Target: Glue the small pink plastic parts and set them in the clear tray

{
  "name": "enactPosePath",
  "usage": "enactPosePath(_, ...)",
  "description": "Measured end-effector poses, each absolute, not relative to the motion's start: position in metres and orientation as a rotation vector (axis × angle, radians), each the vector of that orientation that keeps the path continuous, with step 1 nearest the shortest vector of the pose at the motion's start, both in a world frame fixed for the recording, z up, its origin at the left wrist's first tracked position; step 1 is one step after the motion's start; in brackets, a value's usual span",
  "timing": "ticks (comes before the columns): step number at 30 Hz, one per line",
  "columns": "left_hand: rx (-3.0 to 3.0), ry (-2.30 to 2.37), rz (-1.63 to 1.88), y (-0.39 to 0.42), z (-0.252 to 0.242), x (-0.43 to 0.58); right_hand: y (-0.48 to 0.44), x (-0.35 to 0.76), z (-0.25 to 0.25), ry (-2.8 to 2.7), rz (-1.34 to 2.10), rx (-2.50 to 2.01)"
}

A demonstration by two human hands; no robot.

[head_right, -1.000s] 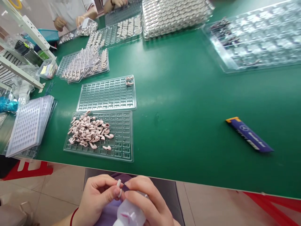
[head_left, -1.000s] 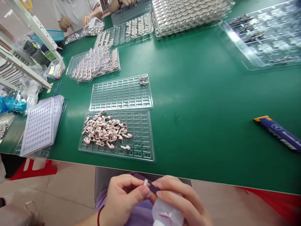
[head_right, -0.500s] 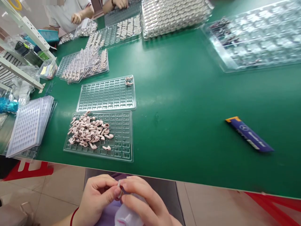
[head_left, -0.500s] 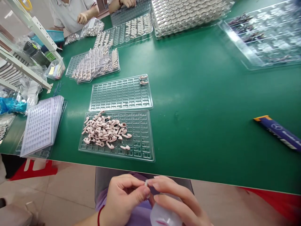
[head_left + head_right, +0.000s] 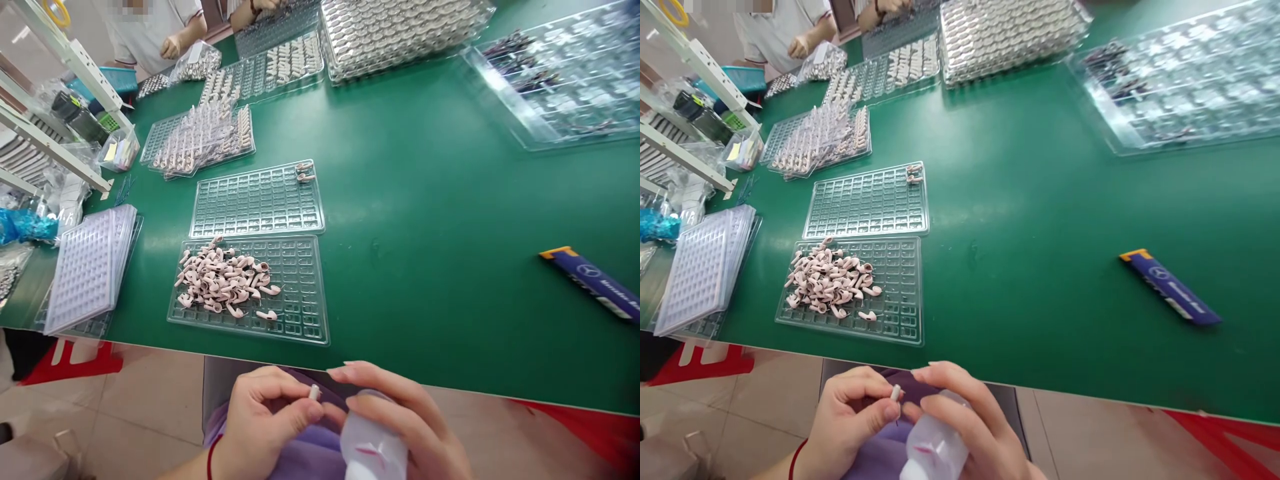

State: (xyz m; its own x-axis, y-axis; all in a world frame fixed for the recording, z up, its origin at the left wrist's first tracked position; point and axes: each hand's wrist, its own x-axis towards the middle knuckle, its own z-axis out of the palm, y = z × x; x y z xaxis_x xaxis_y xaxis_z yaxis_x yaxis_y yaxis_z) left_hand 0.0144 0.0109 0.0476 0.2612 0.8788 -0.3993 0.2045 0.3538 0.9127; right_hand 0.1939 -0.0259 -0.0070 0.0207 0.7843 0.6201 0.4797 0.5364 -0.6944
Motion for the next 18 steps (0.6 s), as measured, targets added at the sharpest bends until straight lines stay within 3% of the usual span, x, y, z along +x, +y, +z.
enactPosePath(8, 1.555, 1.204, 0.754, 0.035, 0.049, 0.015, -0.002, 0.235, -0.003, -1.525, 0.172, -1.497)
enactPosePath(14, 2.285, 0.854, 0.731, 0.156, 0.069, 0.035, 0.014, 0.24, -0.01, -1.534, 0.066, -1.656)
enactPosePath(18, 2.645, 1.008, 0.485, 0.238, 0.065, 0.07, 0.014, 0.237, -0.012, -1.501, -0.005, -1.642)
